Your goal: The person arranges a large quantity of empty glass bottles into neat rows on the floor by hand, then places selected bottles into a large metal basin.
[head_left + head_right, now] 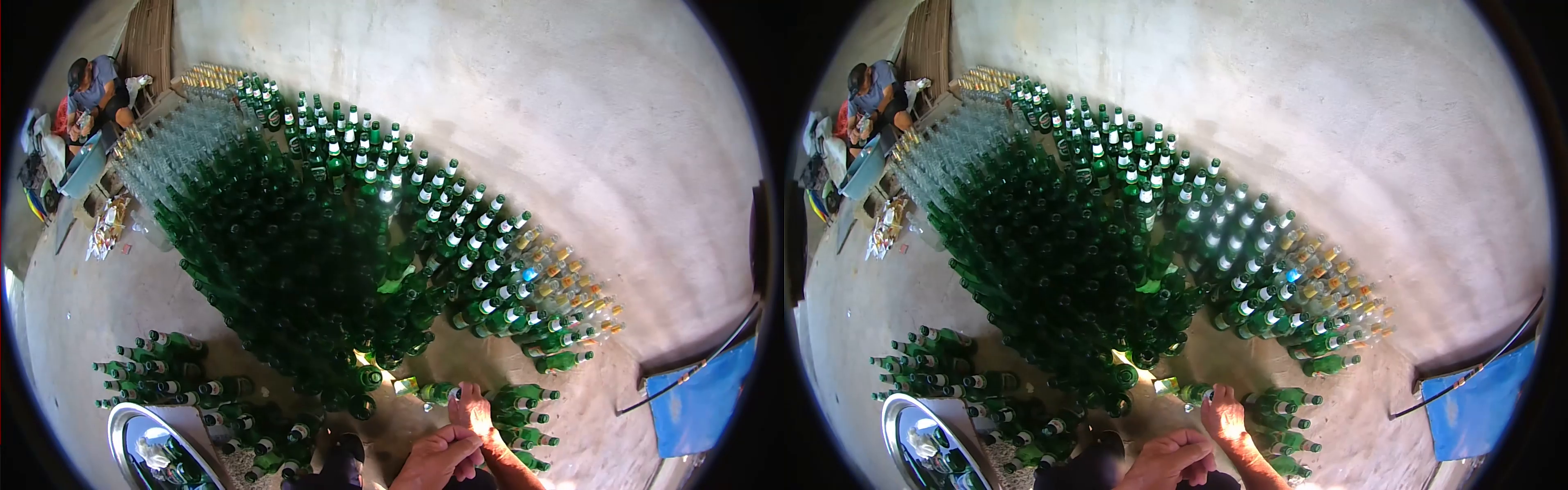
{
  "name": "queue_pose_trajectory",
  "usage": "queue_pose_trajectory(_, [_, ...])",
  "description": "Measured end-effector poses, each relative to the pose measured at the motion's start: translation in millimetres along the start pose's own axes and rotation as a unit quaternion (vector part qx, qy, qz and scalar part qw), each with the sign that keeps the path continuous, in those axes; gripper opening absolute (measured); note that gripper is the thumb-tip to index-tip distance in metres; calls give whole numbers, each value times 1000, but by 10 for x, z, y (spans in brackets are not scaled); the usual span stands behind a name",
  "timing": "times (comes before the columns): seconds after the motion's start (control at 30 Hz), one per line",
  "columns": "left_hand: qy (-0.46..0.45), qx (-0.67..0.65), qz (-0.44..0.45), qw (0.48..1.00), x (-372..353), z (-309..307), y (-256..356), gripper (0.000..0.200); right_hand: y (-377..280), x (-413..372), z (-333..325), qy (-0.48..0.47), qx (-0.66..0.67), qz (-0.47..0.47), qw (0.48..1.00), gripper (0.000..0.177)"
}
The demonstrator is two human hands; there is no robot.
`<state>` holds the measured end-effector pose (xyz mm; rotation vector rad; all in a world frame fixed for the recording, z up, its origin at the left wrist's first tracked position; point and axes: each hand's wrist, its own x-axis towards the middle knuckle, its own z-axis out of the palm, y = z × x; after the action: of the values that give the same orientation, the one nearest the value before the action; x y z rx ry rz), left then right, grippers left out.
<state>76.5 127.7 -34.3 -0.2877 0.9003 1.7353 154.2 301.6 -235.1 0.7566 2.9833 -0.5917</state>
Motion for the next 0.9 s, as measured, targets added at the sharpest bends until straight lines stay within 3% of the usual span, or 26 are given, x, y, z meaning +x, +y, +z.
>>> queue_pose_trajectory(0.23, [6, -13, 3, 1000, -122, 33, -21, 15, -63, -29, -17, -17, 7, 31, 999, 58])
queue_pose_trajectory(0.33, [-14, 7, -38, 999, -51, -122, -116, 14, -160, 11, -174, 6, -5, 37, 999, 65])
queue_pose_trajectory(0.4, [-29, 16, -73, 997, -98, -126, -130, 14, -182, 34, -234, 83, -46, -7, 995, 67])
queue_pose_trajectory(0.47, [-12, 24, 0, 1000, -202, 11, -39, 14, -265, 32, -335, 81, -26, -3, 996, 62])
queue_pose_trajectory(0.6, [-11, 5, -21, 1000, -249, 6, -80, 12, -509, 109, -411, 156, -18, -111, 981, 47])
queue_pose_trajectory(0.7, [-7, 9, -9, 1000, -299, 14, -87, 12, -670, 134, -218, -53, 125, -200, 970, 46])
queue_pose_trajectory(0.73, [-3, 7, -9, 1000, -313, 10, -96, 12, -761, 138, -153, -57, 127, -201, 970, 46])
queue_pose_trajectory(0.8, [-13, 13, -20, 1000, -324, -5, -107, 13, -1019, 178, -50, -182, 2, -277, 943, 55])
queue_pose_trajectory(0.9, [-34, 30, -71, 996, -283, -142, -187, 16, -1194, 203, 229, -210, 13, -303, 930, 59])
